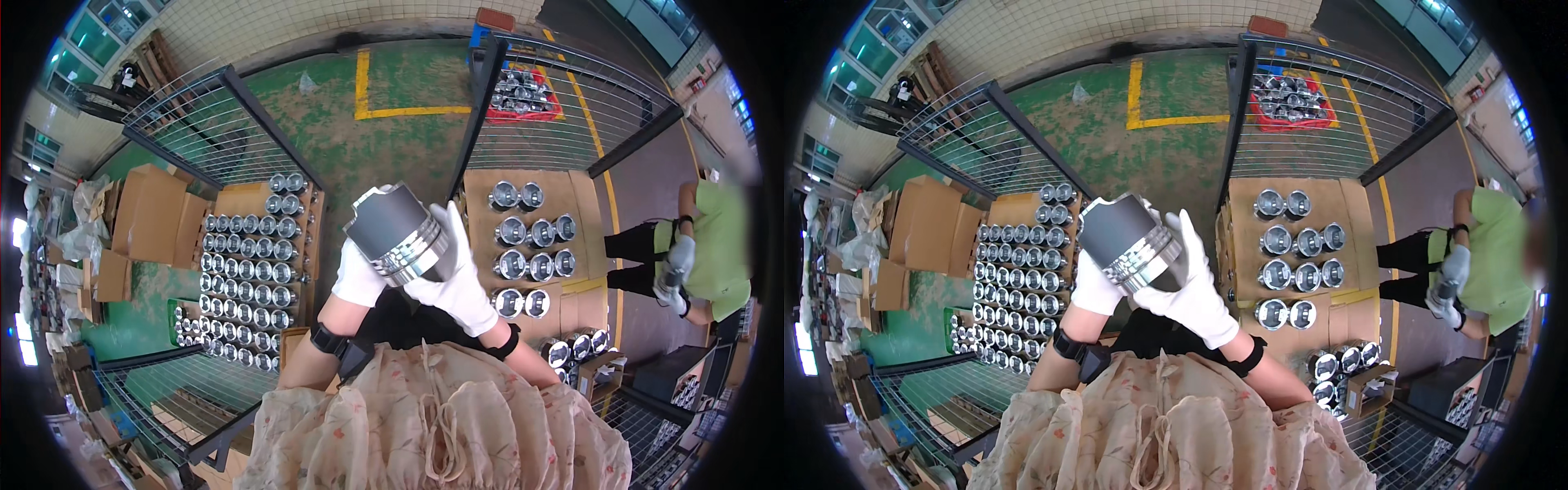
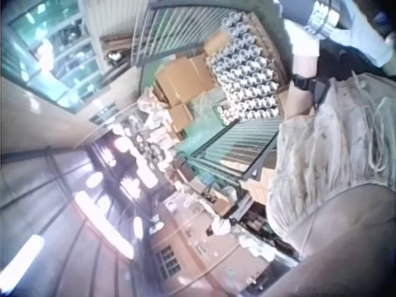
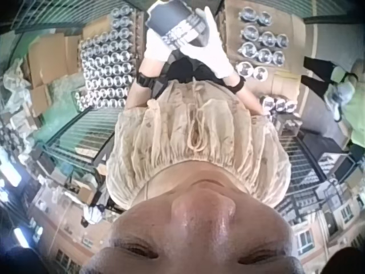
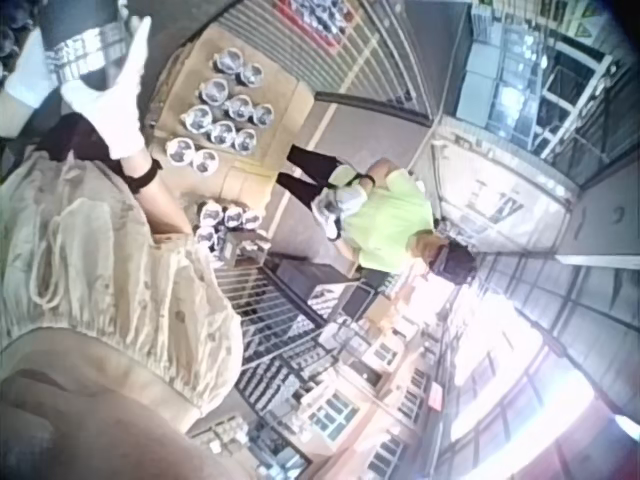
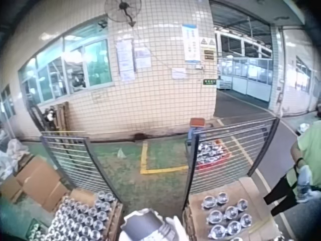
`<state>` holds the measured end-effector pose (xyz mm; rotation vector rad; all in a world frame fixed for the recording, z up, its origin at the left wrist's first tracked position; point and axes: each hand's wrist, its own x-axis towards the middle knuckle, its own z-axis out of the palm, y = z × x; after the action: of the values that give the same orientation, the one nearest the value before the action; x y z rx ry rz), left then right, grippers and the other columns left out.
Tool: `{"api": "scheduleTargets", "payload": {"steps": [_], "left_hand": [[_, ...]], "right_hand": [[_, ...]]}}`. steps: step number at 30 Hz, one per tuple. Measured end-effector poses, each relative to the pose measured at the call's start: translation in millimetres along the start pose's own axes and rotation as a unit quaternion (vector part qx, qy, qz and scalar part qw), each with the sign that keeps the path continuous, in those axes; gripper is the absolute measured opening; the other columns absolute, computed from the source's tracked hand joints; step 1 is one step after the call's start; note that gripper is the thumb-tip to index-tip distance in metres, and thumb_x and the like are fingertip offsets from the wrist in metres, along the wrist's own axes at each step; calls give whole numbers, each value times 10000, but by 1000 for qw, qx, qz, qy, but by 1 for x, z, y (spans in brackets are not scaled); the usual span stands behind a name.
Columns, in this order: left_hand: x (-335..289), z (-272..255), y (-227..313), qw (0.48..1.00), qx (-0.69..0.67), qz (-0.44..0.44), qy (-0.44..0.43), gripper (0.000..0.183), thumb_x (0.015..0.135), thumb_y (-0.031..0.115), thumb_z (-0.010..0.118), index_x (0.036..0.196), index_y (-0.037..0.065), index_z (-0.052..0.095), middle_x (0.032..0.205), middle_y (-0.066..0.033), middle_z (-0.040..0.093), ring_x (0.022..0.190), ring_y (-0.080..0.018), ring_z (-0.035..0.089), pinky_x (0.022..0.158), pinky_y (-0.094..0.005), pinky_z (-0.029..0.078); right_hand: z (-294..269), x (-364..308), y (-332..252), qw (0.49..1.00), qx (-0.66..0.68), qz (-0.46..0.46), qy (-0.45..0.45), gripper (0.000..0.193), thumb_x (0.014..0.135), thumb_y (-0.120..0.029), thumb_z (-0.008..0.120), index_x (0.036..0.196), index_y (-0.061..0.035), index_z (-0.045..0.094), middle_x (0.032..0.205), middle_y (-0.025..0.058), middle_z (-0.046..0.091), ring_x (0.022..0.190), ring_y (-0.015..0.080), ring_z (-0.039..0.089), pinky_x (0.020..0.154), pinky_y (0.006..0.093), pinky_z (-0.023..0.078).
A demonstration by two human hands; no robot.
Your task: Inspecting and organizing engine pistons in a manufacturing facility.
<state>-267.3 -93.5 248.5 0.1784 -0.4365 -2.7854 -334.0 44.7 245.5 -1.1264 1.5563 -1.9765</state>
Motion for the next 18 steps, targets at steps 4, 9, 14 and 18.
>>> {"api": "scheduleTargets", "payload": {"steps": [4,9,14,18], "left_hand": [[-22,15,-12,840,505,165,112,824,761,45,676,1458,45,236,1326,-140,499,1216,-236,517,1017,-360,431],[-26,28,-21,631,705,274,-172,1149,627,116,849,1470,-18,80,1406,-222,390,1321,-352,397,1123,-428,280],[-11,36,-39,562,769,271,-138,1044,609,147,836,1439,-36,229,1278,-224,495,1168,-364,525,980,-424,431],[3,24,-58,491,831,196,-173,920,648,189,781,1403,-28,302,1134,-274,536,1009,-470,546,881,-489,475]], "right_hand": [[-13,7,6,871,404,277,42,666,982,-438,432,1491,-84,188,1424,118,418,1295,241,428,1078,400,349],[-39,22,15,774,557,302,9,589,982,-470,401,1446,-110,358,1347,109,507,1190,229,518,1025,385,407],[-76,9,30,824,468,318,-19,649,1002,-522,267,1423,-37,360,1350,108,506,1218,228,511,1054,366,391],[-124,-31,49,972,-28,231,-33,546,973,-490,434,1206,-27,607,1049,47,655,909,108,598,759,251,492]]}}
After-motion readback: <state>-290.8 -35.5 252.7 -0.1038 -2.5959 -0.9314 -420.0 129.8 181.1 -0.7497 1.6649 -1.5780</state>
